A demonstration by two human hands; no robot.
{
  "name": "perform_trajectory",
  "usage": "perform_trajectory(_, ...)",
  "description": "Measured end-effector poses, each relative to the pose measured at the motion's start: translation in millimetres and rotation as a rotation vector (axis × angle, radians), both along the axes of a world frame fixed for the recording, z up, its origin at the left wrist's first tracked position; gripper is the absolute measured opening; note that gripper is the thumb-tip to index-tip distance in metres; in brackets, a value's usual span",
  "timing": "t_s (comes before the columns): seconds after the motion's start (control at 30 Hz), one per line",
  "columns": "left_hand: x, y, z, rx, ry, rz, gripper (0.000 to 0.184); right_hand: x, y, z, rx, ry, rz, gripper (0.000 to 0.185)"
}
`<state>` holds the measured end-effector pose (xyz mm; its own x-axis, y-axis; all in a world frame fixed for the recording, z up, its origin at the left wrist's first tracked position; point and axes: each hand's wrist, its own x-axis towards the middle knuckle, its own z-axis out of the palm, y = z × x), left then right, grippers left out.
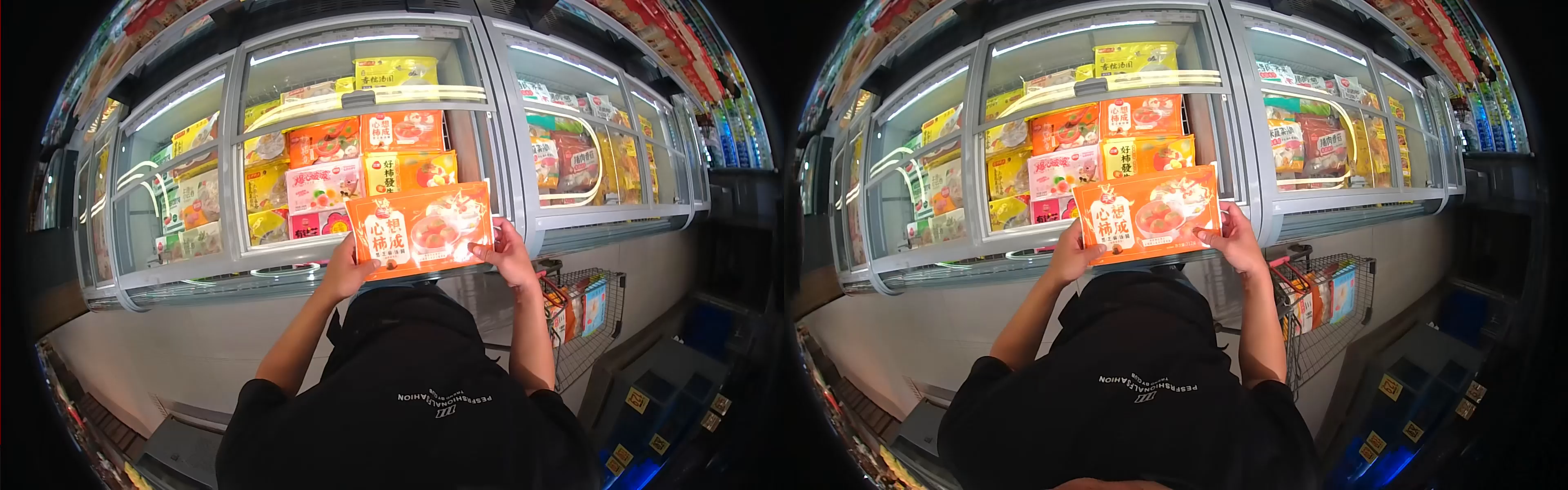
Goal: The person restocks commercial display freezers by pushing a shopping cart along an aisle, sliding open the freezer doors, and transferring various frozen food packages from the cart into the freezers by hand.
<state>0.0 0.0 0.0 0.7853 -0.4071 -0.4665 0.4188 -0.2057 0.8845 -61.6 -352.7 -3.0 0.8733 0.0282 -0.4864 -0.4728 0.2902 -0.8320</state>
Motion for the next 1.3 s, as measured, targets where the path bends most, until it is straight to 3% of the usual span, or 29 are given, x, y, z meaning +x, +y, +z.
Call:
perform_trajectory(0.1,-23.6,7.8,4.5,0.045,0.080,0.074,0.061,-12.1,15.8,7.3,-0.019,0.112,0.010,0.058)
perform_trajectory(0.2,56.2,1.4,-1.9,0.102,-0.103,0.086,0.060,57.8,23.9,-20.3,-0.041,-0.005,-0.009,0.057)
perform_trajectory(0.43,80.2,-1.1,-27.5,0.133,-0.164,0.173,0.061,104.1,34.2,-51.9,0.034,0.065,-0.021,0.065)
perform_trajectory(0.73,98.4,2.3,-50.1,0.232,-0.071,0.224,0.057,133.1,35.7,-78.1,0.101,0.159,0.007,0.068)
perform_trajectory(0.83,109.3,0.6,-60.5,0.118,-0.007,0.263,0.053,144.4,35.2,-95.5,0.097,0.152,0.015,0.067)
perform_trajectory(1.13,209.4,-2.1,-177.4,0.329,-0.171,0.083,0.058,228.6,30.3,-176.7,-0.021,0.265,-0.023,0.067)
perform_trajectory(1.3,277.1,-26.3,-205.0,0.353,-0.249,0.042,0.063,278.3,30.0,-196.4,-0.107,0.278,-0.017,0.070)
